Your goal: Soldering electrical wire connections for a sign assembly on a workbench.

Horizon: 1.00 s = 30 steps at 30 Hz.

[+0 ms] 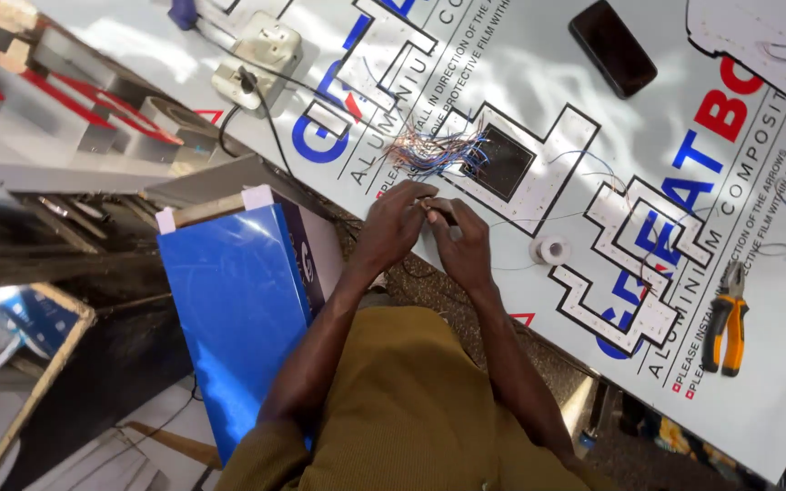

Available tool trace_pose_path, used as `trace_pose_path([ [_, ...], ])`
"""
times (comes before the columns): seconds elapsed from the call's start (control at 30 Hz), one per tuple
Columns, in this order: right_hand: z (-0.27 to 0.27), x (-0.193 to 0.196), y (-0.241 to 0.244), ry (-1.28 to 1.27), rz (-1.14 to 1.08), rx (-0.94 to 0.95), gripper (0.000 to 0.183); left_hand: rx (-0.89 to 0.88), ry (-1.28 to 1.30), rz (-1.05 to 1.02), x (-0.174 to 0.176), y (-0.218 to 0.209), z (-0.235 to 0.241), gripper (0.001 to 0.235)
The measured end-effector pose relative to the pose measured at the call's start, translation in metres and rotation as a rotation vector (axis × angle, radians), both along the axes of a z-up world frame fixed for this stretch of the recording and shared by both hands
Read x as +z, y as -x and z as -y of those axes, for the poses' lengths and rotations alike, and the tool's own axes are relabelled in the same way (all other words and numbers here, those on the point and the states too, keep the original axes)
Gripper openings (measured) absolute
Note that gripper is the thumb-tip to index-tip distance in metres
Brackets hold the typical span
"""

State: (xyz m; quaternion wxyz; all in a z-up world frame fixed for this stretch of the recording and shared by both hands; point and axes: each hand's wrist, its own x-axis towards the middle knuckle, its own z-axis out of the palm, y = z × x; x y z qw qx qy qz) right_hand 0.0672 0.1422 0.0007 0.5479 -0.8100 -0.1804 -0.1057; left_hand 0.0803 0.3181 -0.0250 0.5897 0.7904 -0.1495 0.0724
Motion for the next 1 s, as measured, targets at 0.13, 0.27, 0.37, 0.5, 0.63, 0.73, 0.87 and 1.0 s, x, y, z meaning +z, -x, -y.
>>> trace_pose_path([
  [0.13,-0.018,0.002,-0.019,0.0,-0.038,-0.067,0.015,-0.014,0.029,-0.031,0.013,-0.019,-0.014,0.025],
  [0.27,-0.001,-0.01,-0.01,-0.079,-0.143,-0.141,0.016,-0.05,0.166,-0.029,0.009,-0.027,-0.001,0.033],
  [0.37,0.019,-0.002,0.004,-0.121,-0.12,-0.236,0.017,-0.163,0.212,-0.024,0.012,-0.03,0.023,0.038],
  [0.5,0.054,0.017,0.032,-0.15,-0.042,-0.308,0.016,-0.239,0.225,0.031,0.035,-0.015,0.064,0.038],
  [0.63,0.099,0.023,0.077,-0.192,-0.046,-0.355,0.016,-0.291,0.241,0.03,0.039,0.025,0.108,0.038],
  [0.73,0.15,0.021,0.124,-0.204,-0.047,-0.369,0.017,-0.358,0.269,0.028,0.035,0.07,0.149,0.036],
  [0.87,0.245,0.02,0.209,-0.198,-0.082,-0.525,0.015,-0.398,0.236,-0.006,0.007,0.159,0.21,0.035],
  [1.0,0.323,0.004,0.294,-0.278,-0.058,-0.66,0.017,-0.419,0.163,-0.106,-0.029,0.246,0.267,0.027],
])
